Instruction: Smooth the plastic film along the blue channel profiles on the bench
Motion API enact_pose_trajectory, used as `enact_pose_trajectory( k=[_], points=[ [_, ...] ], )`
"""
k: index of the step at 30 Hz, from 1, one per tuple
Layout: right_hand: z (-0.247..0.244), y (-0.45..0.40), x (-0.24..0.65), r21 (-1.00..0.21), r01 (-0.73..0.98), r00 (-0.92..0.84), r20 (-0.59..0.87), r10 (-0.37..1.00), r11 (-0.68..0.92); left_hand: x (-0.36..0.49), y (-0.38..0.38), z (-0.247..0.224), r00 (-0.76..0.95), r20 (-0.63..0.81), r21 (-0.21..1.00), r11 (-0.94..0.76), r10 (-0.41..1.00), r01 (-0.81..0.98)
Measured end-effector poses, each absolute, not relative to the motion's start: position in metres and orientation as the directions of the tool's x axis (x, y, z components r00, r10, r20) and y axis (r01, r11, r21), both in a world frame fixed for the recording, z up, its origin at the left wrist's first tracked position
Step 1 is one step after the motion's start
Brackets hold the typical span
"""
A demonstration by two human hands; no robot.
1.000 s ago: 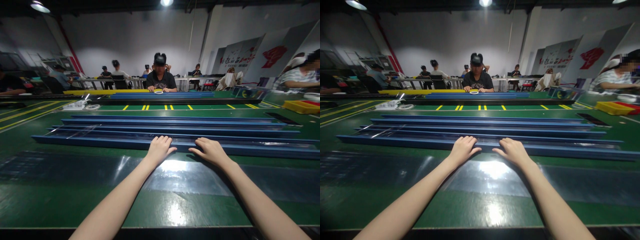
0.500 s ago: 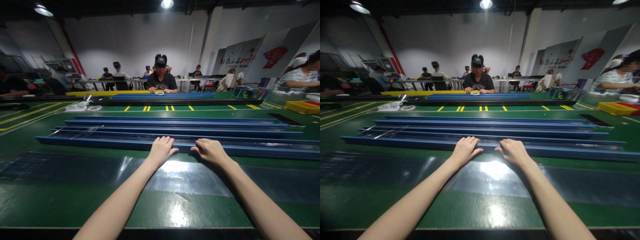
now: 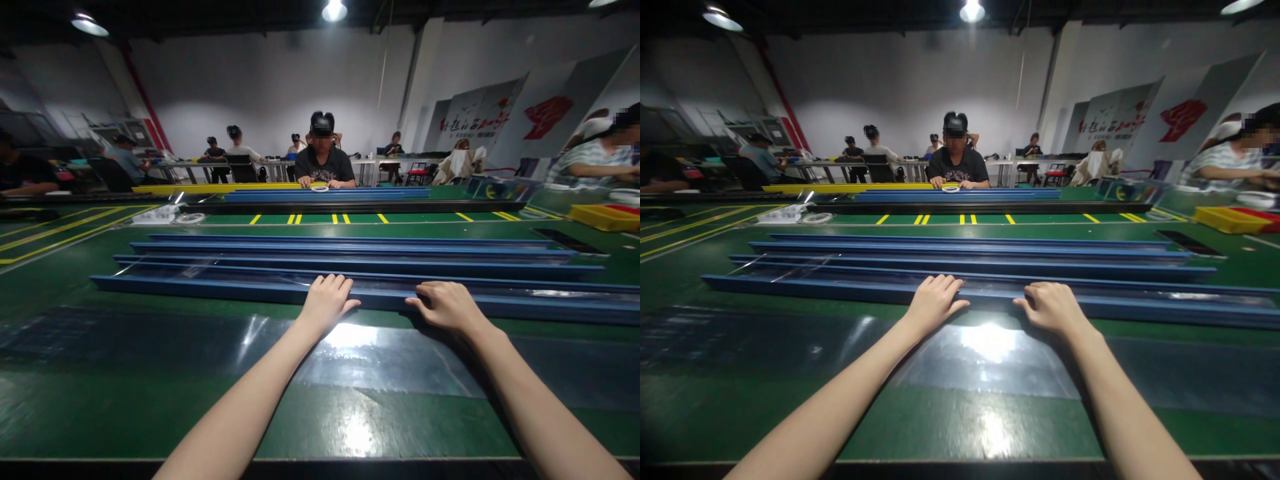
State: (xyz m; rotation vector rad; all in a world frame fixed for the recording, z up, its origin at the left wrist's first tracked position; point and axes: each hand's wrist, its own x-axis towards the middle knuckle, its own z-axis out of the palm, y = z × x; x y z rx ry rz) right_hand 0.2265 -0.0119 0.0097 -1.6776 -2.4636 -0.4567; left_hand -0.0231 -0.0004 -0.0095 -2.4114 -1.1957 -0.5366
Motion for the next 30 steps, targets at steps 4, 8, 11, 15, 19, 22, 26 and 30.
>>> enact_pose_trajectory(
  k=[4,8,11,15,19,22,26,30],
  points=[
    [0.0101,-0.0113,0.2258,0.162,0.925,-0.376,0.27,0.887,0.343,-0.0224,0.0006,-0.0113,0.563,0.493,-0.181,-0.554,0.664,0.812],
    [0.0099,-0.0103,0.2257,0.148,0.924,-0.38,0.264,0.887,0.352,-0.0213,0.0006,-0.0123,0.561,0.495,-0.187,-0.549,0.664,0.815],
    [0.0094,-0.0101,0.2263,0.133,0.924,-0.381,0.264,0.886,0.358,-0.0207,-0.0003,-0.0121,0.56,0.496,-0.19,-0.547,0.664,0.816],
    [0.0089,-0.0099,0.2271,0.124,0.923,-0.385,0.263,0.885,0.365,-0.0205,-0.0003,-0.0122,0.563,0.498,-0.193,-0.549,0.659,0.813],
    [0.0088,-0.0087,0.2277,0.119,0.923,-0.384,0.258,0.887,0.365,-0.0211,0.001,-0.0139,0.563,0.502,-0.198,-0.547,0.656,0.814],
    [0.0084,-0.0078,0.2281,0.113,0.923,-0.384,0.253,0.888,0.368,-0.0215,0.0012,-0.0149,0.563,0.501,-0.192,-0.55,0.657,0.813],
    [0.0082,-0.0074,0.2282,0.089,0.923,-0.385,0.241,0.891,0.375,-0.0217,0.0009,-0.015,0.561,0.496,-0.174,-0.557,0.663,0.812],
    [0.0094,-0.008,0.2275,0.073,0.923,-0.384,0.235,0.893,0.378,-0.0217,0.001,-0.0153,0.561,0.498,-0.174,-0.557,0.661,0.812]
  ],
)
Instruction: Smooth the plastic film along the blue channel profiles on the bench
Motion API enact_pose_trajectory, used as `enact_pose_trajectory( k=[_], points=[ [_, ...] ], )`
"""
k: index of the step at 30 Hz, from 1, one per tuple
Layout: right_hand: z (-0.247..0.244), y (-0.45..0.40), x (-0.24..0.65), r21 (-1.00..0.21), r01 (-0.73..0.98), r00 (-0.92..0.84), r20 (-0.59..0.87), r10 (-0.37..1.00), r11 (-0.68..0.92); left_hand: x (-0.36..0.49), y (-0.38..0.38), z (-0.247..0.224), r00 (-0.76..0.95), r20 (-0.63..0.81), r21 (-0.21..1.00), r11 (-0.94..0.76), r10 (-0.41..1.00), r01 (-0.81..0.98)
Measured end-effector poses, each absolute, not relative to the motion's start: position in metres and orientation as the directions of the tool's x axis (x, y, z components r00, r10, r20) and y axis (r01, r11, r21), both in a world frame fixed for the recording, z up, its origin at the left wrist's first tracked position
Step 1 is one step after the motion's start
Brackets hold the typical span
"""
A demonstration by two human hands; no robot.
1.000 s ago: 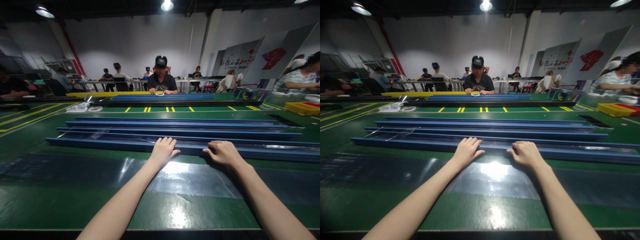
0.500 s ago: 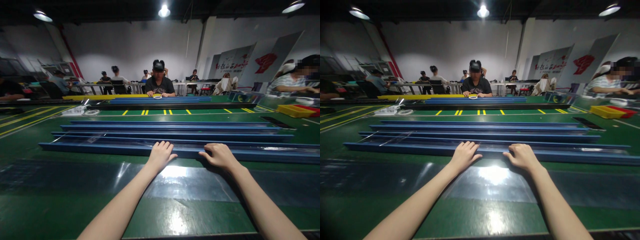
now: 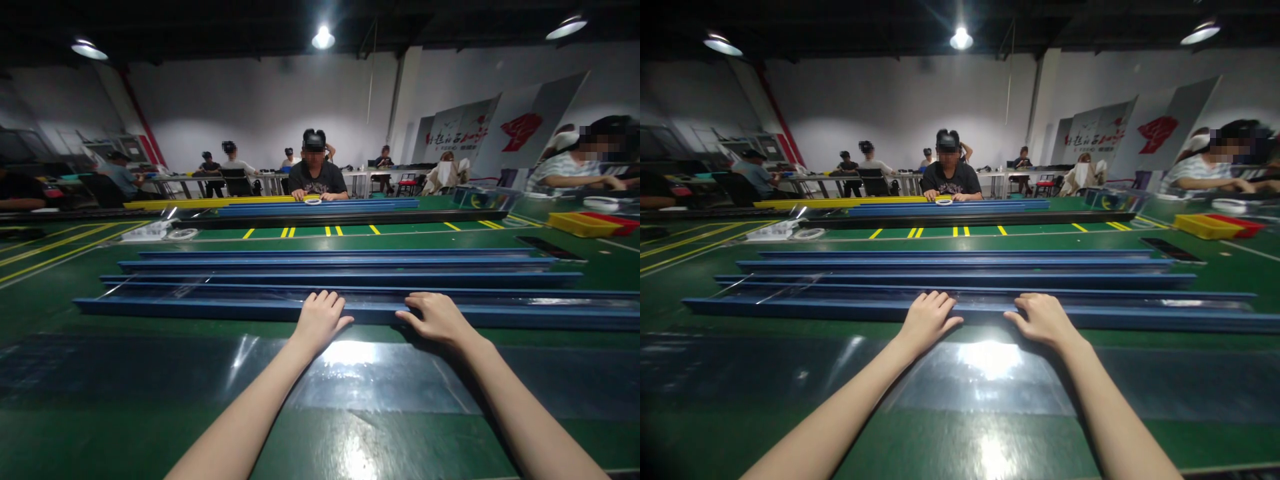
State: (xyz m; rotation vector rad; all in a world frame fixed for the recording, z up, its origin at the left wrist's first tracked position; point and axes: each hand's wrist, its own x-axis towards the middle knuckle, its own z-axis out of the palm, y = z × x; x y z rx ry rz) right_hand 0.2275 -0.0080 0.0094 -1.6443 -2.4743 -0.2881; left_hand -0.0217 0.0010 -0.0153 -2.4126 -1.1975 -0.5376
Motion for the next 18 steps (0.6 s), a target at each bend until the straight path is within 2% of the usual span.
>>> enact_pose_trajectory(
  k=[18],
  points=[
    [0.011,-0.0093,0.2264,0.052,0.914,-0.403,0.234,0.885,0.402,-0.0208,0.001,-0.0175,0.554,0.512,-0.172,-0.553,0.656,0.815]
  ],
)
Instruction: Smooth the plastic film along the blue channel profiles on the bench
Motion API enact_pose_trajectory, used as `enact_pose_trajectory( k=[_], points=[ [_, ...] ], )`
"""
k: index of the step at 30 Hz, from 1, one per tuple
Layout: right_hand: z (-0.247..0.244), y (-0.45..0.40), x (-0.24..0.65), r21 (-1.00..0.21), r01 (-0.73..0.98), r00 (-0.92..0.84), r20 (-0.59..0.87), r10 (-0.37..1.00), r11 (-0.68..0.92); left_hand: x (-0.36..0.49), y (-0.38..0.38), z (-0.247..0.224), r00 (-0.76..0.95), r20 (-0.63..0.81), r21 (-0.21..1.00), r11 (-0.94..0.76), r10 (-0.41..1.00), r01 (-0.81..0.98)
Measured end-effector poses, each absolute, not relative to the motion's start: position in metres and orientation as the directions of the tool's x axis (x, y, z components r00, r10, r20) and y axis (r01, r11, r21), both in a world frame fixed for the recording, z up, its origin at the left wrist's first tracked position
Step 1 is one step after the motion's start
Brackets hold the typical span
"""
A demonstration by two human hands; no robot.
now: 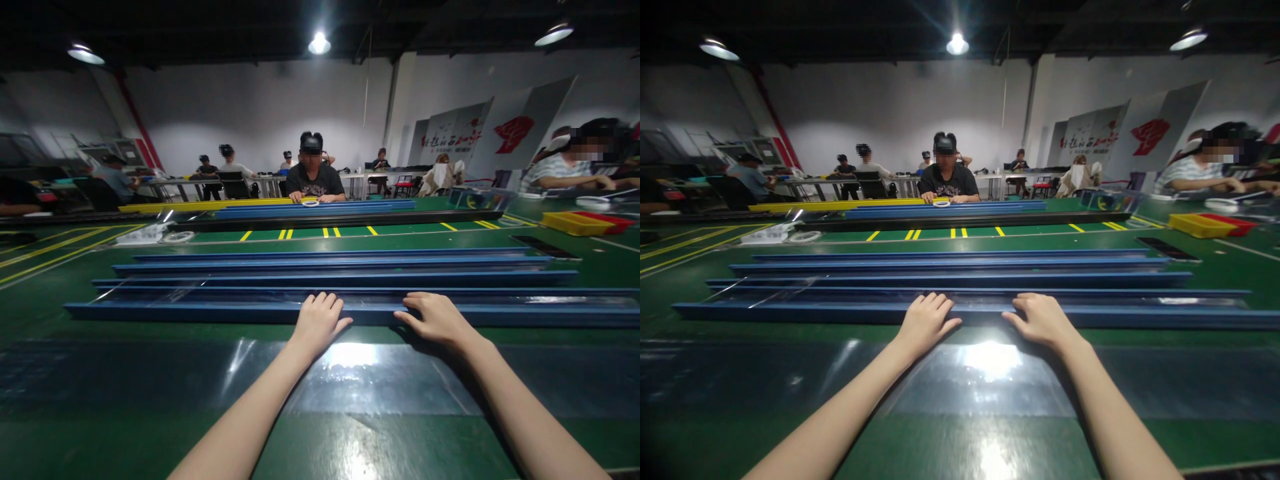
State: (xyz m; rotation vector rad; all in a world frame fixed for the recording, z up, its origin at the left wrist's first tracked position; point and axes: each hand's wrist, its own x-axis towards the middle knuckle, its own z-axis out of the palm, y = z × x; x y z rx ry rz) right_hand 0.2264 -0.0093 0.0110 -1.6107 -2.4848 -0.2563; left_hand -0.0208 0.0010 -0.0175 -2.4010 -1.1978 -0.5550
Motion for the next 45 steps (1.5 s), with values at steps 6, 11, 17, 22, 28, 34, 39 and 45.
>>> enact_pose_trajectory(
  k=[6,11,17,22,28,34,39,45],
  points=[
    [0.0115,-0.01,0.2264,0.044,0.915,-0.4,0.232,0.887,0.401,-0.0203,0.0,-0.0167,0.553,0.507,-0.169,-0.553,0.661,0.816],
    [0.0117,-0.0105,0.2263,0.044,0.916,-0.396,0.232,0.888,0.398,-0.0198,-0.0012,-0.0146,0.552,0.498,-0.165,-0.551,0.669,0.818],
    [0.0119,-0.0107,0.226,0.044,0.917,-0.395,0.242,0.886,0.396,-0.0191,-0.0023,-0.0135,0.545,0.493,-0.161,-0.545,0.678,0.823],
    [0.0119,-0.0109,0.2257,0.05,0.918,-0.395,0.239,0.887,0.395,-0.0187,-0.002,-0.0139,0.544,0.488,-0.166,-0.539,0.683,0.826],
    [0.0123,-0.0116,0.2247,0.047,0.92,-0.389,0.249,0.887,0.39,-0.0187,-0.002,-0.0139,0.541,0.493,-0.163,-0.539,0.681,0.827],
    [0.013,-0.0119,0.2236,0.05,0.92,-0.388,0.254,0.886,0.389,-0.0187,-0.0028,-0.0133,0.539,0.502,-0.149,-0.546,0.677,0.824],
    [0.0123,-0.0114,0.2247,0.043,0.921,-0.385,0.258,0.886,0.388,-0.0184,-0.0026,-0.0132,0.537,0.51,-0.145,-0.548,0.672,0.824],
    [0.0108,-0.0106,0.2215,0.041,0.914,-0.399,0.273,0.876,0.403,-0.0187,-0.003,-0.0125,0.544,0.505,-0.154,-0.55,0.67,0.821]
  ],
)
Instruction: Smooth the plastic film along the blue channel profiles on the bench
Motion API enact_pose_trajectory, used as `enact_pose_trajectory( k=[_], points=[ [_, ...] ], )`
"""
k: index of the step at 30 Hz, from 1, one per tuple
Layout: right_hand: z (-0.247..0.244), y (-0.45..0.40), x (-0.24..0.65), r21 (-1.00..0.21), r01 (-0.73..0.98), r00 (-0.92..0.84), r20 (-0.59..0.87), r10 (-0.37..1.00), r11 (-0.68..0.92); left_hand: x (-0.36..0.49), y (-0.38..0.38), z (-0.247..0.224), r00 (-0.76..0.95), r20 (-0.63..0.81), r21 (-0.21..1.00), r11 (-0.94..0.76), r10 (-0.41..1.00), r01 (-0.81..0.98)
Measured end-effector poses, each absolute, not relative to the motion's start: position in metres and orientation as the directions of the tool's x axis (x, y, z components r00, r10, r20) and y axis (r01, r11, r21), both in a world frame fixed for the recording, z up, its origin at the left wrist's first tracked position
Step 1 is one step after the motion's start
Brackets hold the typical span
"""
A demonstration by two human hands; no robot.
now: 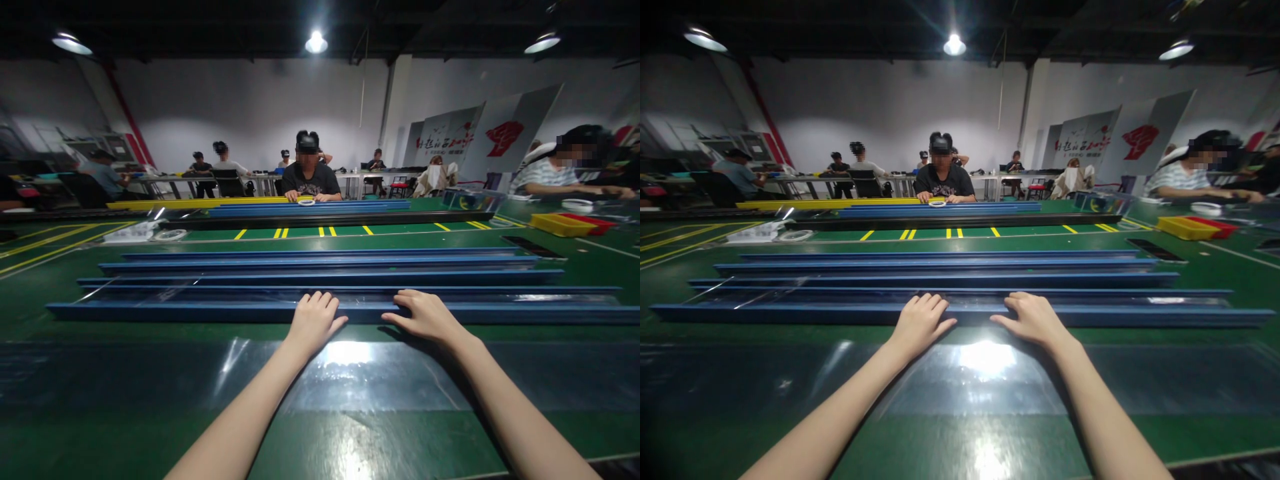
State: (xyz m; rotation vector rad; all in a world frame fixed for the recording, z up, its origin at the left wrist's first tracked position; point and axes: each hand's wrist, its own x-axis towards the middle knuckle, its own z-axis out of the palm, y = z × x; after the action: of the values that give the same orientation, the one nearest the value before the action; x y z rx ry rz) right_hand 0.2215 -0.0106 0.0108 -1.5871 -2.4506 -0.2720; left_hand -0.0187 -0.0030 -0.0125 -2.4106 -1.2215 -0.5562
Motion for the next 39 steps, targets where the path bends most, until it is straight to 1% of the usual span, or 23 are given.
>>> enact_pose_trajectory(
  k=[4,14,22,29,39],
  points=[
    [0.009,-0.0104,0.2176,0.052,0.907,-0.416,0.271,0.868,0.418,-0.0193,-0.003,-0.0129,0.549,0.498,-0.153,-0.555,0.672,0.818],
    [0.0081,-0.0091,0.2177,0.041,0.904,-0.422,0.254,0.87,0.426,-0.0221,0.0004,-0.0152,0.554,0.49,-0.1,-0.588,0.673,0.803],
    [0.0087,-0.0106,0.2162,0.035,0.902,-0.425,0.246,0.871,0.43,-0.0216,0.0011,-0.0153,0.541,0.49,-0.096,-0.575,0.683,0.812],
    [0.0086,-0.0095,0.2173,0.021,0.902,-0.424,0.236,0.874,0.432,-0.0219,0.0017,-0.0121,0.552,0.465,-0.108,-0.575,0.692,0.811],
    [0.0069,-0.0086,0.2185,0.004,0.899,-0.426,0.237,0.873,0.437,-0.0215,0.0028,-0.0109,0.55,0.427,-0.093,-0.57,0.718,0.816]
  ],
)
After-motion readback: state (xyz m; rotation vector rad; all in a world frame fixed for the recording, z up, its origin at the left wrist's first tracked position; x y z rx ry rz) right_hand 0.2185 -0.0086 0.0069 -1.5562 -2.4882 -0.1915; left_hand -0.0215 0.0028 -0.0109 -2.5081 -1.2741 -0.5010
